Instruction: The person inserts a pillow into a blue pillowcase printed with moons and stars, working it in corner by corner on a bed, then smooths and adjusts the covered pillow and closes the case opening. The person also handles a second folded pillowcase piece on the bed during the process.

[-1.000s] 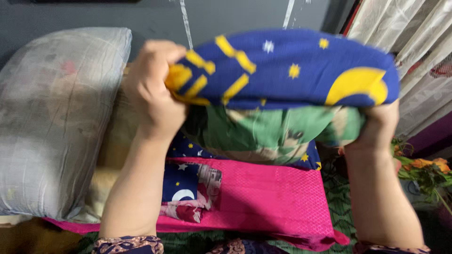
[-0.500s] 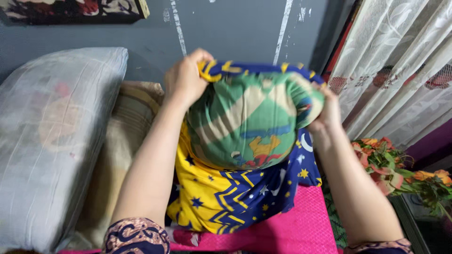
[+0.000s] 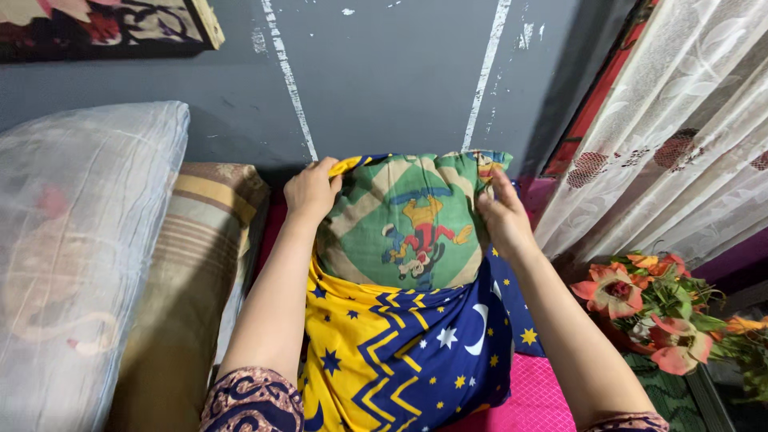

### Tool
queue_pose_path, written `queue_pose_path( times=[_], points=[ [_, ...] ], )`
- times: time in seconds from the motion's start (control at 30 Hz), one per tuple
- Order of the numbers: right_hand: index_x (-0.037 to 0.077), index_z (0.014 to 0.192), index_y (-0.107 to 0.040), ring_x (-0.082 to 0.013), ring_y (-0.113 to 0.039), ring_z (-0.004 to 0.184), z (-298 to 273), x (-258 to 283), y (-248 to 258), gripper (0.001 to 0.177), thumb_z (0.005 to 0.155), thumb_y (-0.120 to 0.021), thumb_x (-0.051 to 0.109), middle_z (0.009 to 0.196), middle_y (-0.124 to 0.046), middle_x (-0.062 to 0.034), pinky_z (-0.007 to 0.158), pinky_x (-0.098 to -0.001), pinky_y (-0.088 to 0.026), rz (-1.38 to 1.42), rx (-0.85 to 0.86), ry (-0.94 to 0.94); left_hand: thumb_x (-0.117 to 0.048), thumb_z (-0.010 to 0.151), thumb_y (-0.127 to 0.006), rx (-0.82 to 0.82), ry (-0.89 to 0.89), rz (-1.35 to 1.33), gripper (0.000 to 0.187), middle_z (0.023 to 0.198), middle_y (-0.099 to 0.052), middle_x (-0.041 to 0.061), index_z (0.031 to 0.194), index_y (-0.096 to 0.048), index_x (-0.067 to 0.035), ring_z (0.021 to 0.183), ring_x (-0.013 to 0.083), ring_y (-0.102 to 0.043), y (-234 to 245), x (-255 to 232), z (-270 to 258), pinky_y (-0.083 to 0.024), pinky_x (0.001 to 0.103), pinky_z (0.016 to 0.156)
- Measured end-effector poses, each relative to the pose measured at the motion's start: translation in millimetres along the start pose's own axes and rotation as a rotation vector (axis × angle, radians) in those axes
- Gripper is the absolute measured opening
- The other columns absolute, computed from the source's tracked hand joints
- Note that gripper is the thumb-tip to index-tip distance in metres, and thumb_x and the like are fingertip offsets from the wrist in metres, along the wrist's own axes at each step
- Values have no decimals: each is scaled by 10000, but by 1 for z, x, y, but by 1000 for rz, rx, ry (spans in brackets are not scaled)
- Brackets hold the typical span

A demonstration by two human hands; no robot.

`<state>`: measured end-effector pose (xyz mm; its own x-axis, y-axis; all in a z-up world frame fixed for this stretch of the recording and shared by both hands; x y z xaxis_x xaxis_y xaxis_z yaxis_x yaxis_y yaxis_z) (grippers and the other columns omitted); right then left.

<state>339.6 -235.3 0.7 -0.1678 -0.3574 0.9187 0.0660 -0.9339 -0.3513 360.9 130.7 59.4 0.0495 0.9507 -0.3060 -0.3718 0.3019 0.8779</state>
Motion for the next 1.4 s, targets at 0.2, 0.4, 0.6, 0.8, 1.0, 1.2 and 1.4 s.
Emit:
queue_pose_path(
  times=[0.2, 0.4, 0.6, 0.8, 1.0, 1.2, 1.4],
  points=[
    [69, 986, -709, -216, -688, 932, -62, 18, -21, 75, 921, -745, 71, 1022, -724, -57, 839, -342, -545, -963, 97, 619, -230, 1041, -586, -261, -379, -191, 118, 1125, -709, 31, 1065, -682, -166, 1013, 224, -673, 6, -18, -16, -534, 386, 895],
    [89, 975, -778, -280, -649, 896, -99, 21, -50, 269, 740, -833, 205, 976, -693, -80, 757, -373, -538, -1162, 283, 609, -418, 867, -740, -54, -857, -224, 251, 960, -674, -29, 946, -745, -179, 995, 222, -615, 35, -62, -108, -439, 437, 947],
    [82, 928, -758, -316, -614, 1015, -93, 10, -49, 215, 746, -778, 195, 994, -686, -95, 930, -459, -450, -1218, 484, 515, -462, 800, -741, 241, -847, -84, 298, 864, -686, 2, 836, -723, -167, 958, 236, -617, 41, -74, -115, -408, 447, 960],
    [22, 924, -718, -312, -686, 903, -49, 28, -17, 330, 809, -801, 321, 924, -729, -141, 834, -420, -495, -1123, 524, 391, -526, 923, -648, 547, -552, -82, 374, 628, -657, 76, 852, -664, -158, 673, 249, -669, 33, -50, -69, -498, 440, 753],
    [16, 924, -720, -272, -736, 703, 28, 41, -5, 361, 822, -796, 354, 766, -719, -158, 675, -381, -551, -1102, 389, 273, -515, 964, -604, 352, -411, -222, 404, 693, -679, 93, 872, -667, -127, 662, 288, -689, 32, -29, 1, -514, 425, 611],
    [55, 938, -750, -207, -705, 679, 95, 23, -6, 383, 855, -785, 428, 729, -696, -127, 673, -347, -543, -1193, 275, 282, -545, 908, -665, 208, -286, -134, 426, 696, -696, 111, 878, -692, -122, 703, 330, -694, 14, -9, 58, -523, 442, 665],
    [72, 832, -795, -227, -635, 645, 139, -28, 33, 429, 885, -731, 494, 649, -670, -121, 650, -368, -511, -1195, 422, -45, -567, 896, -674, 174, -200, -47, 451, 694, -692, 100, 841, -696, -120, 725, 334, -685, -17, 36, 81, -510, 455, 663]
  ],
)
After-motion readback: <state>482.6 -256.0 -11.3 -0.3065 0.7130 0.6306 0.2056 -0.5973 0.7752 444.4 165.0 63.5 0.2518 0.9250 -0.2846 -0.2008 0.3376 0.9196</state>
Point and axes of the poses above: each hand's wrist, its own z-axis towards the middle knuckle, its own y-axis out of the back of the hand, x = y × z, the point moved 3 cm from there along z, towards the middle knuckle
